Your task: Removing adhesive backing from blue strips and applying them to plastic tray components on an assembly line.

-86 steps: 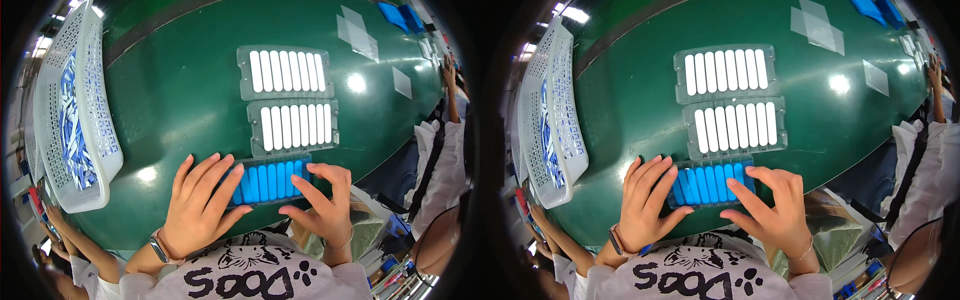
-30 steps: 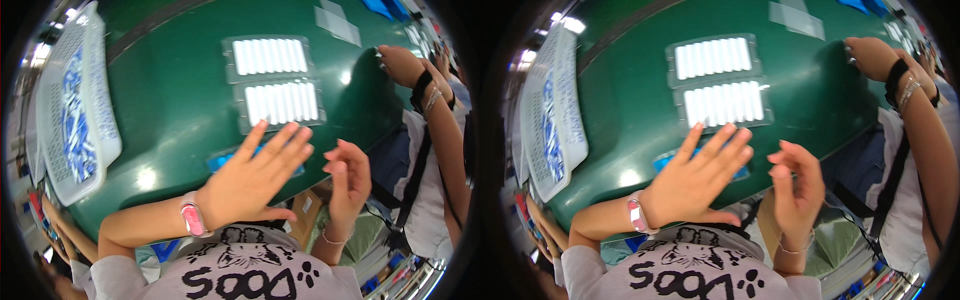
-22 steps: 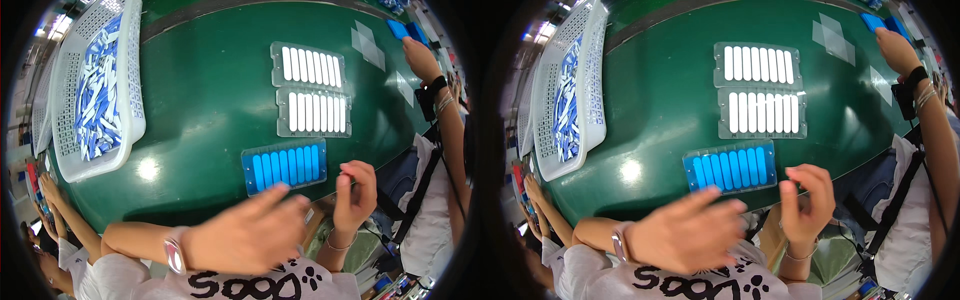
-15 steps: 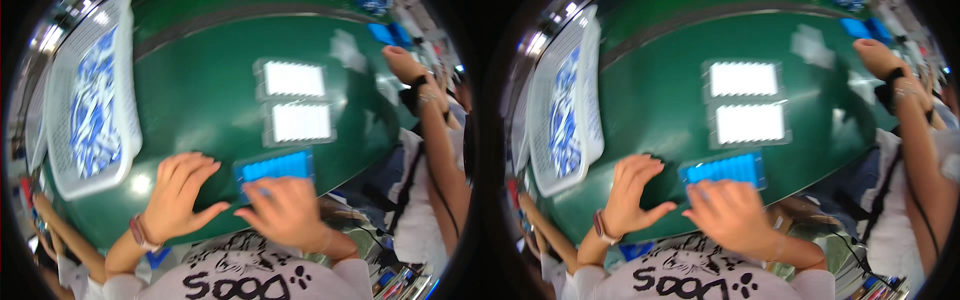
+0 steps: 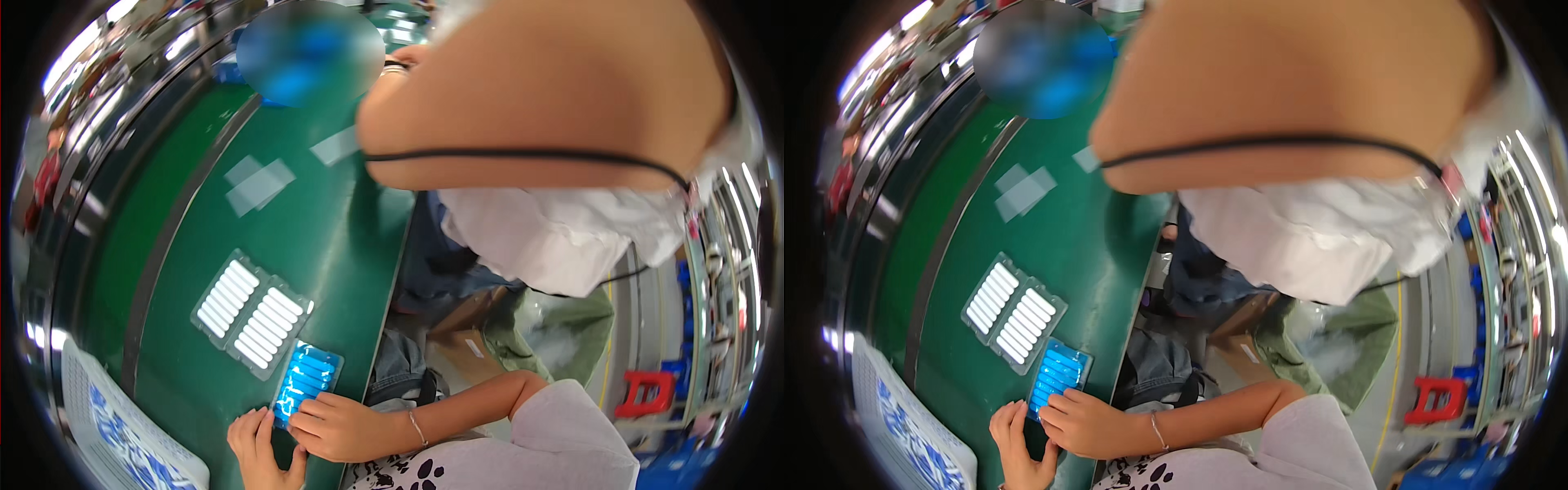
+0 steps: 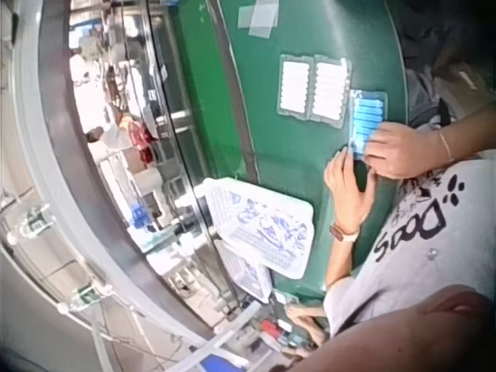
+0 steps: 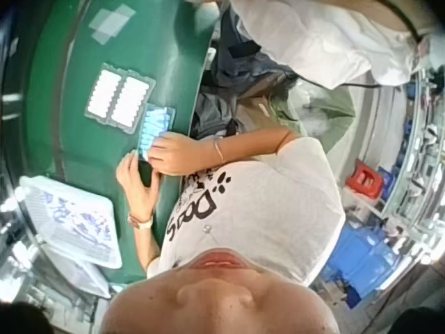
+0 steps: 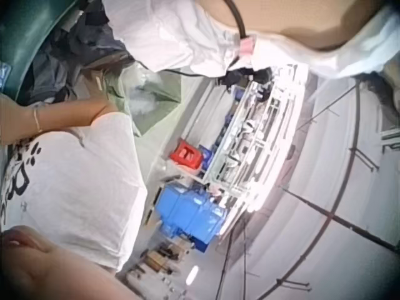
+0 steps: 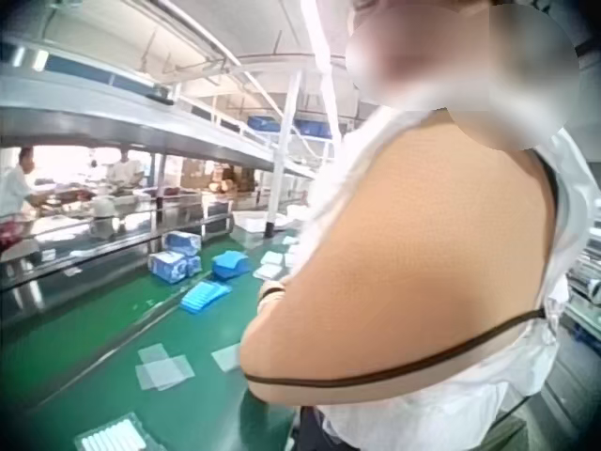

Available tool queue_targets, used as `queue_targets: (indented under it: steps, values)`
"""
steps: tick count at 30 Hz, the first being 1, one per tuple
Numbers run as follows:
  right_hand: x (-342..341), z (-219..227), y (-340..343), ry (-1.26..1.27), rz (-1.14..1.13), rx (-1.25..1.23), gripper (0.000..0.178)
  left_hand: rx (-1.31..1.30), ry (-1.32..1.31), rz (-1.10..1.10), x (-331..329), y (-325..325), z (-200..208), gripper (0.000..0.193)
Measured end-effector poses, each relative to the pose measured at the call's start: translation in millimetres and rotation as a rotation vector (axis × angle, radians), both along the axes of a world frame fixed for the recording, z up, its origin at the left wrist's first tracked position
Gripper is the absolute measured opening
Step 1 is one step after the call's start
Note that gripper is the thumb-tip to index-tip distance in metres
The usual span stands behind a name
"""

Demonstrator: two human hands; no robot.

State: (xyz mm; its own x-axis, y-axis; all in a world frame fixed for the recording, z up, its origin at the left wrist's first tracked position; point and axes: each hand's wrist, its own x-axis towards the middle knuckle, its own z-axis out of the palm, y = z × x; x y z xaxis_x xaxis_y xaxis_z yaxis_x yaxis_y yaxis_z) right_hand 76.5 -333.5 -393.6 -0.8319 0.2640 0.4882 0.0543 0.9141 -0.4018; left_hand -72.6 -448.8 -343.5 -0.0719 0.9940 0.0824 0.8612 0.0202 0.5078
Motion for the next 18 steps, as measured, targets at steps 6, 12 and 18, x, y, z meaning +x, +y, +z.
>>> queue_targets:
  steps: [6, 12, 18]
  values:
    - [71.6, 10.7, 44.2, 0.274, -0.248, -0.146, 0.014, 0.135, -0.014, -0.012, 16.6, 23.9, 14.9, 0.048]
    - [167.2, 34.4, 52.9, 0.459, -0.715, 0.090, 0.021, 0.275, -0.051, -0.130, 54.3, 66.0, 44.1, 0.039]
    - [217.0, 96.6, 59.4, 0.594, -0.885, 0.472, 0.018, 0.550, -0.148, -0.255, 90.4, 124.9, 81.9, 0.028]
